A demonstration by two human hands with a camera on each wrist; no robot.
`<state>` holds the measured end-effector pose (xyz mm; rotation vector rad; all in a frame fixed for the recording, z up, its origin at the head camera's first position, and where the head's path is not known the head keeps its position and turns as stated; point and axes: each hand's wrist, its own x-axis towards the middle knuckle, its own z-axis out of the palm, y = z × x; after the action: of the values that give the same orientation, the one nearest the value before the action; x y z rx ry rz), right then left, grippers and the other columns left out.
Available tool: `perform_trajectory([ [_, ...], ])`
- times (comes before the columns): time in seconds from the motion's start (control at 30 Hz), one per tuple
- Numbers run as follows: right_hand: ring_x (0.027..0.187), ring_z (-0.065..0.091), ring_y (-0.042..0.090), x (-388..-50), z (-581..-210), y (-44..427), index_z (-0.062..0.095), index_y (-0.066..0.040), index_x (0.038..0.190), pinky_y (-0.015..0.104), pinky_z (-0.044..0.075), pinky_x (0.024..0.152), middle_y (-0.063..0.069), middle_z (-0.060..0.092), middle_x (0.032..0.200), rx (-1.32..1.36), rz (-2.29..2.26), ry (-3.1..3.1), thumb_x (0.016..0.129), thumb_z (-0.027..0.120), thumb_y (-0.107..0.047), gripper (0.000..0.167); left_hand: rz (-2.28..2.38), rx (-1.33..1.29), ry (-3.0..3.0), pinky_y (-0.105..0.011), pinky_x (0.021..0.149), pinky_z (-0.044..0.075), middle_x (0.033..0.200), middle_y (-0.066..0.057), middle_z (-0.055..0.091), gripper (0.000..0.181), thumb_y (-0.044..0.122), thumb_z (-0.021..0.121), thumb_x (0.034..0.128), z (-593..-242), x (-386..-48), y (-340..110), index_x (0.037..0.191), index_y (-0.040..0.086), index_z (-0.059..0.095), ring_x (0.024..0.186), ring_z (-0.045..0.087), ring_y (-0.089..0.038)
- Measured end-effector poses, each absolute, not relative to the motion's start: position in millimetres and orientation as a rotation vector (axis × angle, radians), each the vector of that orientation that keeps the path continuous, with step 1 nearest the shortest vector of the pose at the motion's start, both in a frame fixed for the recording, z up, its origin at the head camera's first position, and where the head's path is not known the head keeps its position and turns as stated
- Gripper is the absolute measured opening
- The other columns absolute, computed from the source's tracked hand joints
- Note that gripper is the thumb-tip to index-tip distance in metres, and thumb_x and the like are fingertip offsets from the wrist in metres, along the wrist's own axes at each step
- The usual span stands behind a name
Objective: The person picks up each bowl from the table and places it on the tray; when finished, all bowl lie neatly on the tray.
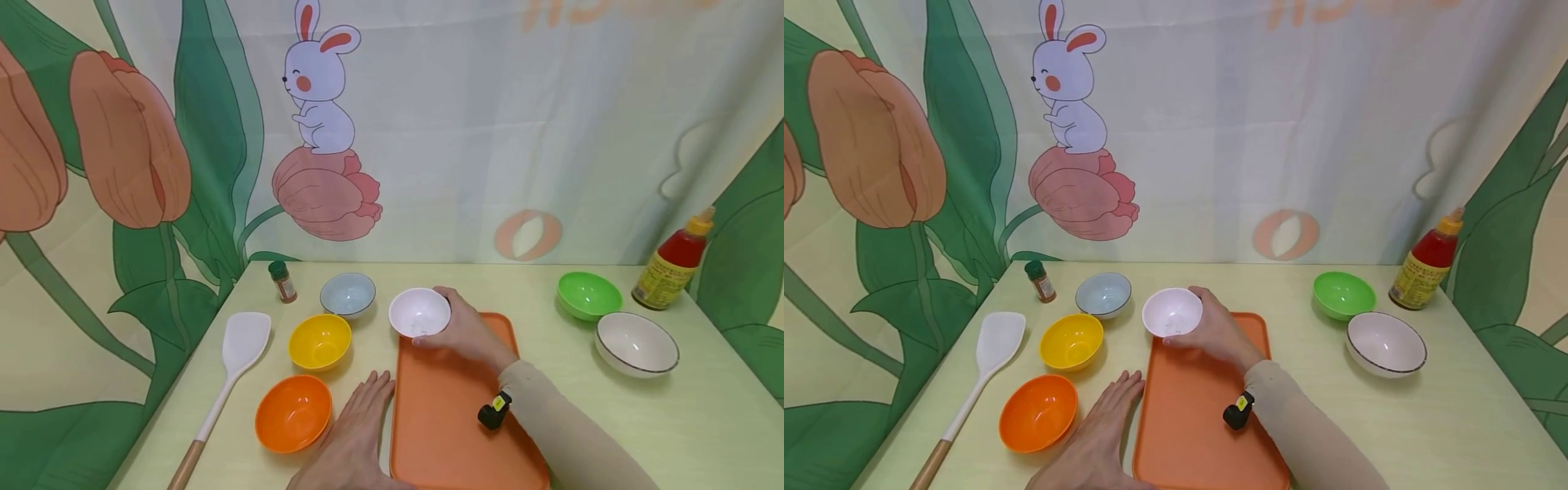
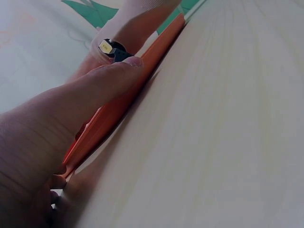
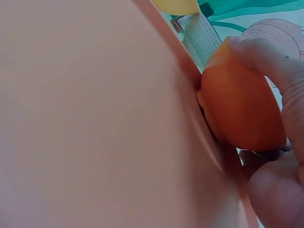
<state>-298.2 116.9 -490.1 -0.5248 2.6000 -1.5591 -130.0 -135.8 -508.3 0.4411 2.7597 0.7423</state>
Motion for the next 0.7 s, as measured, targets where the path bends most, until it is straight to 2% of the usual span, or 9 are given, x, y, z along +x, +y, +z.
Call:
perform_trajectory([
  [0.33, 0.147, 0.054, 0.041, -295.8, -486.1, 120.3, 0.024, -0.002, 0.174, 0.06, 0.043, 0.129, 0.02, 0.042, 0.172, -0.561, -1.499, 2.58, 0.078, 0.104, -0.039, 0.131, 0.737, 0.443, 2.754, -0.06, 0.139, 0.018, 0.187, 0.007, 0.017, 0.16, 0.106, 0.076, 0.0505, -508.3, -131.3, -134.5, 0.179, 0.027, 0.023, 0.174, 0.011, -0.023],
  [0.4, 0.148, 0.052, 0.042, -294.9, -483.7, 120.3, 0.024, -0.003, 0.175, 0.06, 0.043, 0.128, 0.02, 0.04, 0.173, -0.572, -1.509, 2.589, 0.078, 0.104, -0.04, 0.131, 0.741, 0.44, 2.75, -0.06, 0.139, 0.017, 0.187, 0.007, 0.016, 0.16, 0.106, 0.076, 0.0502, -508.5, -131.3, -134.3, 0.179, 0.027, 0.023, 0.174, 0.011, -0.023],
  [0.57, 0.157, 0.044, 0.04, -294.0, -473.5, 122.8, 0.027, -0.012, 0.176, 0.062, 0.045, 0.127, 0.015, 0.04, 0.175, -0.583, -1.582, 2.633, 0.08, 0.103, -0.042, 0.126, 0.707, 0.454, 2.767, -0.059, 0.139, 0.018, 0.187, 0.006, 0.015, 0.161, 0.107, 0.073, 0.0506, -508.4, -130.2, -134.7, 0.179, 0.026, 0.022, 0.174, 0.011, -0.023],
  [0.7, 0.161, 0.04, 0.034, -291.2, -458.8, 128.8, 0.03, -0.02, 0.176, 0.064, 0.042, 0.128, 0.004, 0.04, 0.176, -0.595, -1.68, 2.644, 0.082, 0.102, -0.041, 0.119, 0.702, 0.432, 2.758, -0.062, 0.138, 0.019, 0.187, 0.006, 0.015, 0.161, 0.107, 0.073, 0.0509, -507.2, -130.2, -133.8, 0.18, 0.027, 0.02, 0.174, 0.012, -0.025],
])
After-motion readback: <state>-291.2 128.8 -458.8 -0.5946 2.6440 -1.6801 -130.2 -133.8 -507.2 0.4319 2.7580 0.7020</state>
